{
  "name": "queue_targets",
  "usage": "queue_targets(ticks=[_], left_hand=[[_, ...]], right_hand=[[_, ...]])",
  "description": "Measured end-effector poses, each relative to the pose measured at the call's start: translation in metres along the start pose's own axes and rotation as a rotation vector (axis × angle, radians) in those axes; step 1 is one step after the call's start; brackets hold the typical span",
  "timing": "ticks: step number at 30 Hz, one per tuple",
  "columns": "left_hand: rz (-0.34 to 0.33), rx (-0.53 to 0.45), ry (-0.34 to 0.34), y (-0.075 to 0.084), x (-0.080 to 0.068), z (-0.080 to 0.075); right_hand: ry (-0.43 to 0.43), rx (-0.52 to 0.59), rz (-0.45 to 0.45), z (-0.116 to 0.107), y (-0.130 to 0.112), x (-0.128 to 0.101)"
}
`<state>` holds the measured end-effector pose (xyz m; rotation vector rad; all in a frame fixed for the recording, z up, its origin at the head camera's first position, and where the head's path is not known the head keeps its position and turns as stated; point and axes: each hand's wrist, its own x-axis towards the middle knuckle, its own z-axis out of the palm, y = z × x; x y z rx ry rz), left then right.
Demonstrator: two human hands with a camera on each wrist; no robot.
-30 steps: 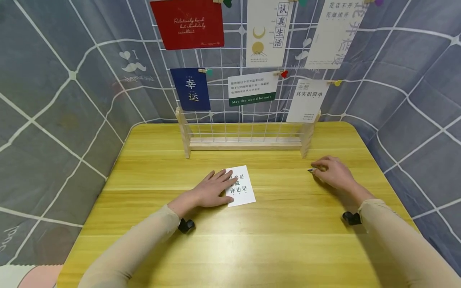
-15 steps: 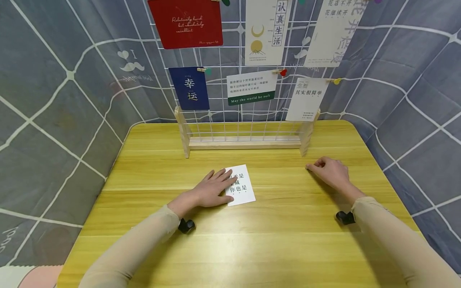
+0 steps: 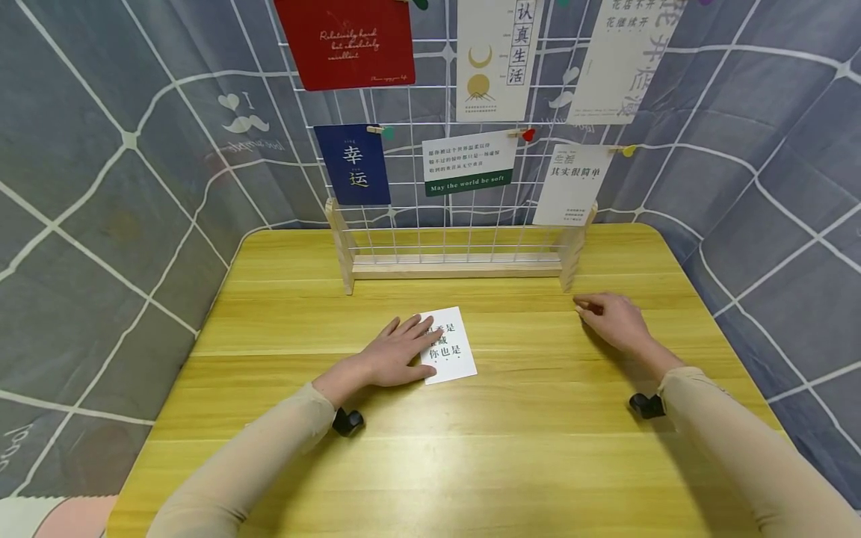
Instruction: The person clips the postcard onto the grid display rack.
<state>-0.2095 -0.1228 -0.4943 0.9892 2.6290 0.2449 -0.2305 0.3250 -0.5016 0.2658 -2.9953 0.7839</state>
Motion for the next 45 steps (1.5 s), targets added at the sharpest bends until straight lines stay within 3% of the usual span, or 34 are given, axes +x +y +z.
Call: queue_targets(ticks=[4, 12, 17, 20, 26, 29, 34, 41, 45], left_hand=[[0.002, -0.007, 0.001, 0.001, 0.000, 0.000], [0.009, -0.015, 0.007, -0.001, -0.001, -0.002], [0.016, -0.071, 0.005, -0.002, -0.001, -0.005], [-0.029, -0.091, 0.022, -0.004, -0.002, -0.007], [-0.272, -0.078, 0.090, -0.006, 0.000, -0.003], [-0.353, -0.073, 0.102, -0.004, 0.001, -0.001], [-0.377, -0.088, 0.118, 0.001, 0.005, 0.002], [-0.352, -0.209, 0.110, -0.002, 0.004, -0.006], [-0.401, -0.178, 0.115, 0.002, 0.007, -0.005]], right_hand=[[0.013, 0.008, 0.007, 0.002, 0.006, -0.007], [0.110, 0.071, 0.137, 0.009, 0.010, -0.022], [0.146, 0.086, 0.145, 0.010, 0.015, -0.021], [0.126, 0.082, 0.137, 0.009, 0.019, -0.022], [0.074, 0.085, 0.124, 0.010, 0.025, -0.025], [0.069, 0.092, 0.115, 0.010, 0.026, -0.025], [0.083, 0.101, 0.119, 0.011, 0.024, -0.024], [0.144, 0.097, 0.107, 0.013, 0.018, -0.022], [0.160, 0.081, 0.105, 0.014, 0.016, -0.021]])
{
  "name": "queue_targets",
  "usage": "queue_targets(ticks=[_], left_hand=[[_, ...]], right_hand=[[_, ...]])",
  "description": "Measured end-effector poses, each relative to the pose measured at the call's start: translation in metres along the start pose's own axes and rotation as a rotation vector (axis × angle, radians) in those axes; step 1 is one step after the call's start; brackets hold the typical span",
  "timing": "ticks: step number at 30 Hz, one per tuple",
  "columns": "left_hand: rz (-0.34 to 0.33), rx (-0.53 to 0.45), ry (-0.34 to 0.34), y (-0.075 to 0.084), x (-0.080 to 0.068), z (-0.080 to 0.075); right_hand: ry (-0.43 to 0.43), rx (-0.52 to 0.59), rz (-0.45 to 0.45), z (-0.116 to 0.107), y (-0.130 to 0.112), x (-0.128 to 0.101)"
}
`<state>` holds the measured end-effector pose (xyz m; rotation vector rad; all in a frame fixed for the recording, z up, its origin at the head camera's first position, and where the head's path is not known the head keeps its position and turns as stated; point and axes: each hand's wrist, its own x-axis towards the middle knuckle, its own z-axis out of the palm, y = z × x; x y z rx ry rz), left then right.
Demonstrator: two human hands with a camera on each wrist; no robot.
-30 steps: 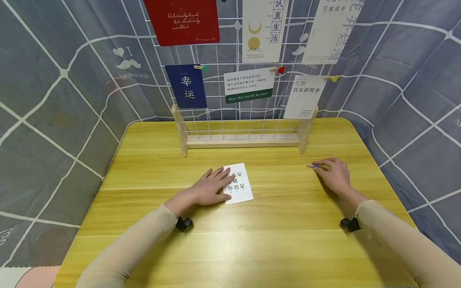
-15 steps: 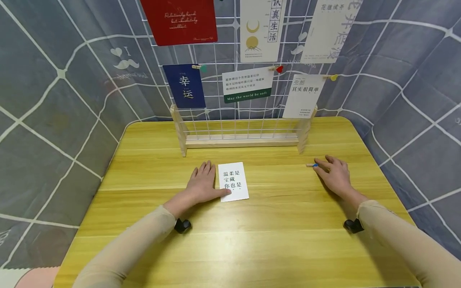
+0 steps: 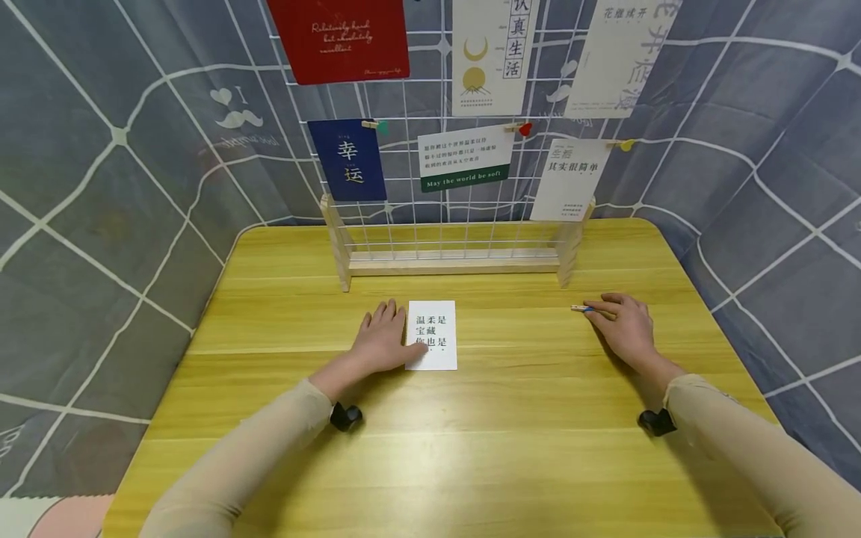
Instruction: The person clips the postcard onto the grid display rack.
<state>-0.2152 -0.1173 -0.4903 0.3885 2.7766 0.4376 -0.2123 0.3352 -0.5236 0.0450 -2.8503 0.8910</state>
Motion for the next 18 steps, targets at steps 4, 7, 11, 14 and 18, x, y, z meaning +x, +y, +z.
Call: queue_targets(ticks=[4, 7, 11, 14, 18], left_hand=[[-0.069, 0.052, 0.025, 0.013, 0.001, 0.005], [-0.107, 0.075, 0.037, 0.020, 0.002, 0.008], [-0.122, 0.094, 0.034, 0.021, 0.003, 0.010], [-0.114, 0.061, 0.022, 0.018, 0.005, 0.008], [-0.095, -0.011, 0.018, 0.015, 0.007, 0.003]], right_hand=[[0.010, -0.014, 0.002, 0.000, -0.001, 0.000], [0.005, -0.003, 0.009, 0.001, -0.002, 0.000], [-0.013, 0.033, 0.025, 0.003, -0.001, 0.002], [-0.020, 0.052, 0.037, 0.003, 0.000, 0.003], [-0.022, 0.062, 0.048, 0.003, 0.003, 0.004]])
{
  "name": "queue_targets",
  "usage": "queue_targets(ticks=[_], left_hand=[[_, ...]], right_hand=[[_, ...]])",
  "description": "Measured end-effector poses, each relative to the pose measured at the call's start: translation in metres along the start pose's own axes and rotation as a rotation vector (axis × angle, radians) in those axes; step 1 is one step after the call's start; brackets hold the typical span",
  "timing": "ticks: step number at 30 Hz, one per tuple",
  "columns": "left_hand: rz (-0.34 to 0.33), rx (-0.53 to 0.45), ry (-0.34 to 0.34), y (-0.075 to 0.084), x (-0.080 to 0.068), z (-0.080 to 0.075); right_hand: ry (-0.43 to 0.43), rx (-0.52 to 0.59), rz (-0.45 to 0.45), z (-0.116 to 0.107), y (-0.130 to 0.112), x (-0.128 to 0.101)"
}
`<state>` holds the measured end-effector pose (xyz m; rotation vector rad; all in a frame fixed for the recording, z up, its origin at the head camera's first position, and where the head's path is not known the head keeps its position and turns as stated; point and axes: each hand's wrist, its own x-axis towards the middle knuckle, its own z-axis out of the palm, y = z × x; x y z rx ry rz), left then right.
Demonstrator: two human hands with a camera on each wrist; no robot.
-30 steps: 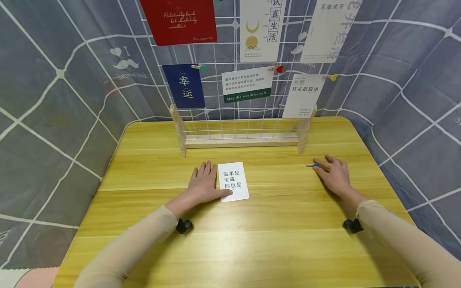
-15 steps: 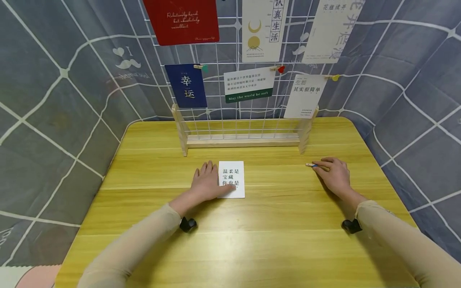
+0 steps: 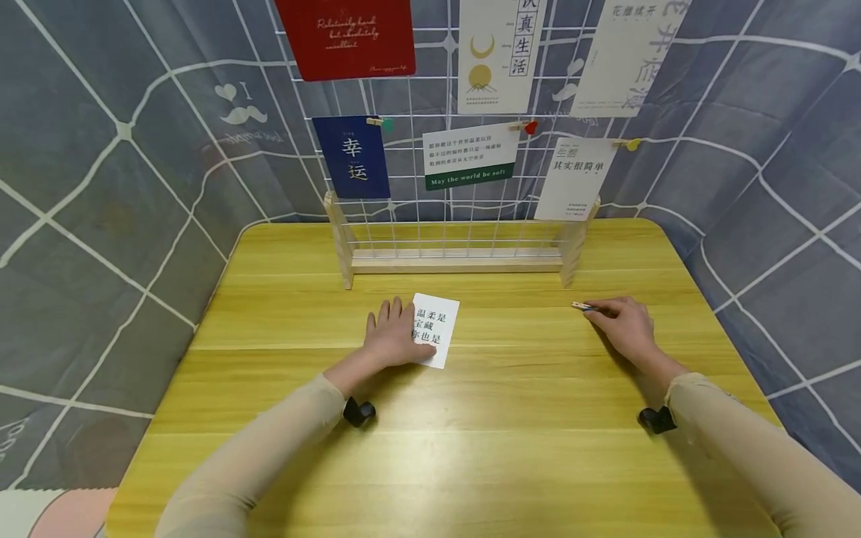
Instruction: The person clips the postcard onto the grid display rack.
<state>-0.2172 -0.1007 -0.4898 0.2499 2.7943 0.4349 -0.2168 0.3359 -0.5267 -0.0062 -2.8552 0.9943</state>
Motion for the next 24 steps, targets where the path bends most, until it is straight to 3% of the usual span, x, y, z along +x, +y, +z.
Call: queue_targets(ticks=[9, 17, 24], left_hand=[[-0.014, 0.086, 0.029, 0.002, -0.001, 0.005], [0.012, -0.072, -0.006, 0.006, 0.002, -0.007], [0.002, -0.053, -0.047, 0.012, 0.002, -0.013]], right_hand=[[-0.029, 0.079, 0.057, -0.001, -0.001, -0.001], [-0.004, 0.110, 0.069, -0.004, -0.004, -0.004], [0.001, 0.117, 0.088, -0.004, -0.007, -0.002]])
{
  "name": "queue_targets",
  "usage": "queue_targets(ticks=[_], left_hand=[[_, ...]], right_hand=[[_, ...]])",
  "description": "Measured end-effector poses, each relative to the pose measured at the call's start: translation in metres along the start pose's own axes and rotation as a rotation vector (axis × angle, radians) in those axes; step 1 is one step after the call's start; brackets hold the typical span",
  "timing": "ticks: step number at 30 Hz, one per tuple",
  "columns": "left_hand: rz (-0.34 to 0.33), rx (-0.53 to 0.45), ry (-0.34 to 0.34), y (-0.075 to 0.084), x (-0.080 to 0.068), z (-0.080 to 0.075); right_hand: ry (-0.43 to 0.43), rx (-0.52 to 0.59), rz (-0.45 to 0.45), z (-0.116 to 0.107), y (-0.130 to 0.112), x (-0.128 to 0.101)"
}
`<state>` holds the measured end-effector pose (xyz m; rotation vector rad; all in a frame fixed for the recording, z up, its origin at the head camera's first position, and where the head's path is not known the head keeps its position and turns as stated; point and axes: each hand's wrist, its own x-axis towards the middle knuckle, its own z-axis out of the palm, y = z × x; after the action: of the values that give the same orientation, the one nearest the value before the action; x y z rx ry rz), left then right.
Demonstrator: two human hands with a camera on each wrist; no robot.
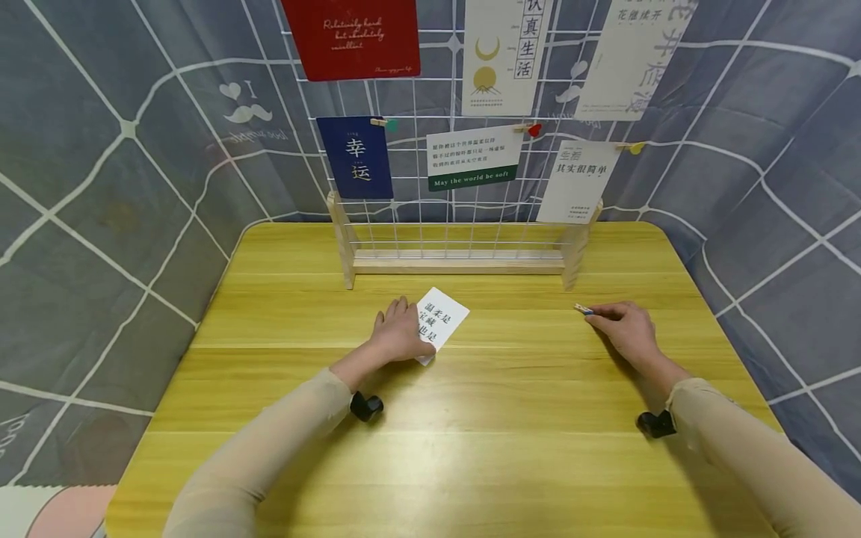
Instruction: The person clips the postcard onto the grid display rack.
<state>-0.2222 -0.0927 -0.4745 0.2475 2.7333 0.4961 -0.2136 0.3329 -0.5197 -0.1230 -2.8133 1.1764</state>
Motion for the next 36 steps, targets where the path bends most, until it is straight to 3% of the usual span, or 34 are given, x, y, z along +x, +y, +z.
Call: queue_targets(ticks=[7, 14, 22, 36], left_hand=[[0.036, -0.043, 0.040, 0.005, 0.002, 0.002], [0.081, -0.088, 0.097, 0.011, 0.001, 0.002], [0.087, -0.057, 0.103, 0.005, 0.009, -0.004], [0.084, -0.073, 0.079, 0.002, 0.010, -0.008]], right_hand=[[-0.003, 0.032, 0.045, 0.000, -0.002, 0.000], [-0.003, 0.002, 0.031, 0.000, -0.003, 0.001], [0.011, -0.038, 0.013, 0.002, -0.002, 0.002], [0.024, -0.057, -0.003, 0.004, 0.002, 0.001]])
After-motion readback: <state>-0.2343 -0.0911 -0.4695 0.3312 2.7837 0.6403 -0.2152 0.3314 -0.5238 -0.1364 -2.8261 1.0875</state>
